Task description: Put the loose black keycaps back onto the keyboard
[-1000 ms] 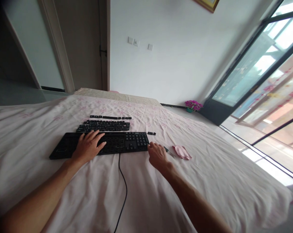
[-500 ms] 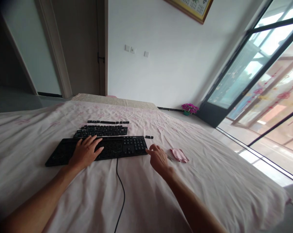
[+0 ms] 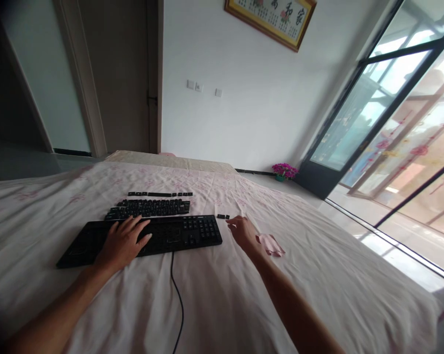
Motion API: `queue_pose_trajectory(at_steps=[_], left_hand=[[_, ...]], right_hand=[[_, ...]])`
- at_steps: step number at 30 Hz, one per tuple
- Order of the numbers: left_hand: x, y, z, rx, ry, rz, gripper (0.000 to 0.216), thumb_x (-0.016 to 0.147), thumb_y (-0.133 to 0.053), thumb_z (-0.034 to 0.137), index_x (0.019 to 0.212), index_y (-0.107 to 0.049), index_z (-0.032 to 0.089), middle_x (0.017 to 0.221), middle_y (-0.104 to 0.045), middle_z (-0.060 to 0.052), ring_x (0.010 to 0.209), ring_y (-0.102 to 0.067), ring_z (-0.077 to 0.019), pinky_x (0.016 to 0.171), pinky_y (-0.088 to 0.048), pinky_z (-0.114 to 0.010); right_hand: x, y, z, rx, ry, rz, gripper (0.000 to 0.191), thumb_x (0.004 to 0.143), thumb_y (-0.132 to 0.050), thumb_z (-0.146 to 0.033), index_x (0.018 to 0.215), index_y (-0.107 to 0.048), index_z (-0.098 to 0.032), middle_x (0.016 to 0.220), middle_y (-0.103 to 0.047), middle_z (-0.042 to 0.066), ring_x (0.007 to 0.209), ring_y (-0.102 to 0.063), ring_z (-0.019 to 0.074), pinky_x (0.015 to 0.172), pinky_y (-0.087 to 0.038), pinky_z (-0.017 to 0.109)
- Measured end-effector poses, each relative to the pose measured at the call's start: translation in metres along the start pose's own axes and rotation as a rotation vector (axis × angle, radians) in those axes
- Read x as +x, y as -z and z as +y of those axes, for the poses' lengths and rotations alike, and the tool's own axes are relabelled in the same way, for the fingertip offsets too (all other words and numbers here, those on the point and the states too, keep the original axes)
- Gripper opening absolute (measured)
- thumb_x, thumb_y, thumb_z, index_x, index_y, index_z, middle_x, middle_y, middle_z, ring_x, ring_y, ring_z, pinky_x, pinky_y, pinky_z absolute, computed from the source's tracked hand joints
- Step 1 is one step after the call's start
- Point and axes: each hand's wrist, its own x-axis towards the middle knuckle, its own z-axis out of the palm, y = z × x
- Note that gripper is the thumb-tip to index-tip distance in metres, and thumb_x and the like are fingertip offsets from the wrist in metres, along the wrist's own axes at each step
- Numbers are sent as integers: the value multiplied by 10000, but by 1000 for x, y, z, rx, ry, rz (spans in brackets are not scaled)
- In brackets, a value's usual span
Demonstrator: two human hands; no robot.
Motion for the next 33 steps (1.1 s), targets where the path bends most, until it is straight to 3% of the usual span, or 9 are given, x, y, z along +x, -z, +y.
queue_pose_trajectory(at_steps=[8,14,25,33], left_hand=[[1,-2,-2,2,-3,-2,441,884,-460,430,1259,-585,233,1379,-525,-109,1307,-405,-306,1081,-229,-517],[2,3,0,14,-8,-8,440,889,-458,428,1259,-581,226,1384,-520,-109,1304,-409,-303,1075,-246,-515],[2,2,-1,7,-17,-1,433,890,-454,428,1250,-587,226,1374,-528,-112,1303,-410,-301,1070,-259,-513],[1,3,0,15,-25,0,434,899,-438,430,1248,-587,220,1370,-530,-116,1300,-411,-302,1066,-263,-514]], right_hand=[[46,-15,-19,-325,164,-19,272,937,-474,-290,893,-742,-284,1020,-686,41,990,-468,231,818,-290,349],[65,-24,-19,-362,226,-115,259,901,-504,-208,784,-733,-241,903,-704,69,973,-450,234,864,-235,377],[68,-27,-20,-351,275,-166,258,875,-491,-135,855,-728,-235,933,-700,77,1008,-469,228,866,-286,330],[62,-27,-16,-280,194,-145,193,891,-541,-259,902,-733,-275,923,-710,35,972,-519,202,833,-345,282]])
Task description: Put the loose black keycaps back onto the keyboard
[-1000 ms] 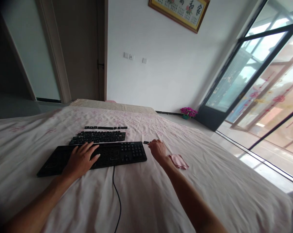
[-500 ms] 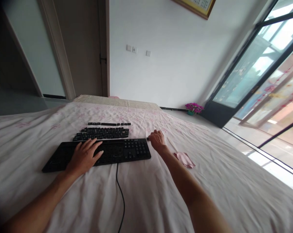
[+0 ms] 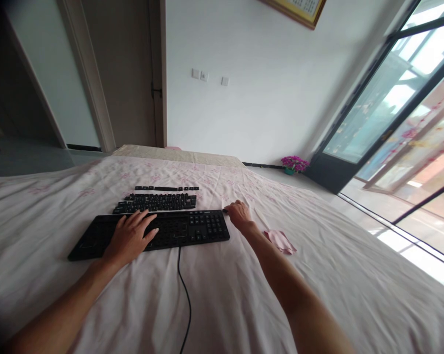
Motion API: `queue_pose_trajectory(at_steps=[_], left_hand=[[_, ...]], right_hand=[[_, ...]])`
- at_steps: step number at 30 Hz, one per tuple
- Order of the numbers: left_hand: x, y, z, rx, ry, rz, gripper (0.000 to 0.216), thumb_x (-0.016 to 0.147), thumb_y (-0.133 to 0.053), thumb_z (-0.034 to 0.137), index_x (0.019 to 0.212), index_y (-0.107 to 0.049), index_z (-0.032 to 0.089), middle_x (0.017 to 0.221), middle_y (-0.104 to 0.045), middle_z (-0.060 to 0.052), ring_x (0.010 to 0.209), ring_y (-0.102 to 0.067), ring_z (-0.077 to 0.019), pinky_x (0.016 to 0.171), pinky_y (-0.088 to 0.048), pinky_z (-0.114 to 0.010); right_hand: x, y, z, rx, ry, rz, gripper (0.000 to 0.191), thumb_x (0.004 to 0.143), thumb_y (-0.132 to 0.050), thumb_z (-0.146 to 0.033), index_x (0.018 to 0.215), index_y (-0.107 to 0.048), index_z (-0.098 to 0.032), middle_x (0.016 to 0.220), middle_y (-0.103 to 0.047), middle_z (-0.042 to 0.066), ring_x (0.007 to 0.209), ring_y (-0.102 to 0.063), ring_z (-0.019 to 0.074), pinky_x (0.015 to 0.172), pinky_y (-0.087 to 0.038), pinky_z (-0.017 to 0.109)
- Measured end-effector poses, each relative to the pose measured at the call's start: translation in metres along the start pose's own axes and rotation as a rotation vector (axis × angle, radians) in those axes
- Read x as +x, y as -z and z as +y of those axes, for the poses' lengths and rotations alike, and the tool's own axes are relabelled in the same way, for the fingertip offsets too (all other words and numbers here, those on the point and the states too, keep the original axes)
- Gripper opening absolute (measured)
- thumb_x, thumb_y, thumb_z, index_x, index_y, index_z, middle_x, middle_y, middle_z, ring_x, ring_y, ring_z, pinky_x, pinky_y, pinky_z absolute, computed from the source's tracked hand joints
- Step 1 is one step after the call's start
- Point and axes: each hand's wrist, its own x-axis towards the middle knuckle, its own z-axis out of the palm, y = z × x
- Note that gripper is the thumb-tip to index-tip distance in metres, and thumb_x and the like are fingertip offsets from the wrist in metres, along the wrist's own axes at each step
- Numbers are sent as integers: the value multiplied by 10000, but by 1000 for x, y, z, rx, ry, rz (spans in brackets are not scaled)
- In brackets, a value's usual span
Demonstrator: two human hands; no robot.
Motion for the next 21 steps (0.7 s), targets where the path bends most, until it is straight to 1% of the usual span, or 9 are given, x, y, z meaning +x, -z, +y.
queue_pose_trajectory(at_steps=[3,6,8,11,14,17,21], left_hand=[[0,-1,0,7,-1,0,440,900,-433,431,1254,-584,219,1372,-529,-113,1300,-411,-304,1069,-258,-514],[0,-3,-1,4,3,-3,447,894,-443,436,1262,-580,223,1370,-532,-113,1301,-411,-305,1072,-251,-516],[0,-5,-2,2,4,-3,449,890,-450,436,1265,-579,225,1374,-529,-115,1304,-408,-307,1073,-246,-520],[0,-6,-2,2,3,-2,449,891,-449,434,1266,-579,226,1378,-525,-115,1305,-406,-307,1074,-244,-520],[0,-5,-2,-2,9,0,441,888,-457,428,1264,-581,234,1377,-527,-111,1304,-409,-303,1075,-243,-518],[0,-4,-1,-6,14,-2,434,884,-465,427,1259,-585,244,1380,-525,-105,1304,-409,-300,1075,-243,-517],[1,-3,-1,10,9,-12,443,894,-441,433,1264,-581,233,1379,-526,-105,1303,-410,-301,1075,-243,-513]], right_hand=[[-1,1,6,33,-37,18,203,889,-554,-337,991,-726,-301,953,-713,18,996,-539,190,803,-368,255],[0,4,20,48,-138,59,280,920,-490,-324,1111,-692,-289,1062,-696,27,1026,-559,188,791,-385,250],[-2,6,31,48,-222,78,309,926,-455,-278,1128,-688,-261,1102,-684,46,1027,-576,193,786,-393,256],[-6,5,42,54,-293,77,294,900,-488,-260,1099,-703,-248,1092,-688,57,1012,-596,199,776,-400,256],[-9,1,43,65,-301,69,274,887,-520,-276,1084,-710,-258,1073,-692,54,990,-608,200,760,-402,256],[-8,-1,37,77,-277,71,278,901,-506,-290,1097,-703,-272,1084,-686,46,998,-600,193,755,-398,251],[-3,-1,27,88,-228,59,268,909,-500,-318,1060,-719,-283,1070,-690,40,1034,-571,192,799,-388,249]])
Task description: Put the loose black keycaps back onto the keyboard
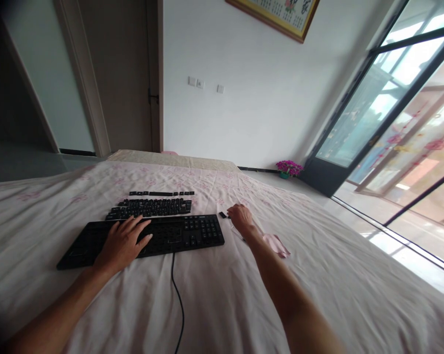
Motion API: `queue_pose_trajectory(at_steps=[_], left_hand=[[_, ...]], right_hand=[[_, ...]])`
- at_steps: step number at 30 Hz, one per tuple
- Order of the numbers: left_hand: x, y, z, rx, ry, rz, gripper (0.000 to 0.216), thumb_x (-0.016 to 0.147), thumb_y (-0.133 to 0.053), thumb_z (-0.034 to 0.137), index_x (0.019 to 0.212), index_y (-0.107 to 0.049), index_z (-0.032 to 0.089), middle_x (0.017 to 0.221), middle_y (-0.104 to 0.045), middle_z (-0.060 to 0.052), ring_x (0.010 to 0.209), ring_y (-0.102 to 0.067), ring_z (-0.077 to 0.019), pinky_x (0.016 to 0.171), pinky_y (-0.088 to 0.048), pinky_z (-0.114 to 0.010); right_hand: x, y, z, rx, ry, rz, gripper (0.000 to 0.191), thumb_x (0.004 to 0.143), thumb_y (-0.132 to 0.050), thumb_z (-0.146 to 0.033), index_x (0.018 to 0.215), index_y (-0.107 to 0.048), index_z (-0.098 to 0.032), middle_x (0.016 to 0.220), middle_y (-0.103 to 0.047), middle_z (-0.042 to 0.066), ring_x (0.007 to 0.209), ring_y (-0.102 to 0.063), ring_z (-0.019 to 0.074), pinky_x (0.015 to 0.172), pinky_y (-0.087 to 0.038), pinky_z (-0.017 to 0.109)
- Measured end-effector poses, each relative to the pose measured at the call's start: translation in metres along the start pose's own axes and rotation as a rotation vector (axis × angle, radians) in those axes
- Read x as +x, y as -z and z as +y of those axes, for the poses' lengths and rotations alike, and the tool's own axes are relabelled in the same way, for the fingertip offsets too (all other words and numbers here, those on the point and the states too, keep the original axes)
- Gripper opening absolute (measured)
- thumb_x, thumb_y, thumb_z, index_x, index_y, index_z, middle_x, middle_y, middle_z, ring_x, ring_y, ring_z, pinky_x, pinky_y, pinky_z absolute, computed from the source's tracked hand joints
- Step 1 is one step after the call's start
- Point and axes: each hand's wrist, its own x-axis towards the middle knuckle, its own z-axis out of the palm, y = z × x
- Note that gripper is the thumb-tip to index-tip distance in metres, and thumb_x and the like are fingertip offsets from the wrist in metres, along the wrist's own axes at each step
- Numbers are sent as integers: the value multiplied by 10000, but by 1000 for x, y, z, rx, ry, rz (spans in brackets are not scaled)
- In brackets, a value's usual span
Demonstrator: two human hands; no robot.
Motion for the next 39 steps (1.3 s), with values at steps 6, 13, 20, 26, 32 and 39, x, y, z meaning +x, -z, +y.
queue_pose_trajectory(at_steps=[6,13,20,26,32,39], left_hand=[[1,-1,-1,11,-6,-9,450,896,-434,440,1267,-577,232,1379,-524,-110,1305,-407,-301,1075,-241,-512],[0,1,-1,2,-7,5,438,897,-438,433,1257,-582,230,1371,-531,-112,1304,-411,-299,1074,-247,-507],[-1,2,1,8,-7,6,437,900,-436,428,1258,-580,223,1380,-522,-115,1306,-406,-301,1074,-247,-511],[-1,3,1,7,0,5,430,900,-438,419,1260,-576,229,1383,-520,-111,1311,-401,-294,1076,-246,-505],[-1,3,0,-8,-3,9,432,895,-447,419,1255,-582,222,1374,-528,-116,1304,-411,-300,1073,-250,-507],[-1,3,1,-21,4,5,424,886,-460,421,1243,-590,233,1376,-528,-110,1302,-412,-299,1073,-253,-513]], right_hand=[[1,-2,-3,-5,-21,-64,254,859,-553,-274,1045,-723,-242,1047,-691,59,1008,-575,211,769,-396,256],[-9,1,-7,-3,14,-111,258,881,-501,-220,1006,-726,-233,1059,-661,60,922,-597,174,739,-383,237],[-29,3,-9,25,35,-108,304,922,-435,-242,1018,-723,-236,1056,-653,58,911,-596,162,771,-378,231],[-27,2,-3,67,-24,-95,263,869,-535,-273,1067,-706,-244,1082,-664,55,933,-607,177,755,-382,239],[-24,-2,-3,141,-88,-79,270,862,-513,-258,1029,-724,-232,1007,-708,59,914,-628,189,718,-402,248],[-34,-12,0,214,-117,-123,259,851,-540,-336,992,-748,-270,916,-740,8,796,-660,168,642,-427,223]])
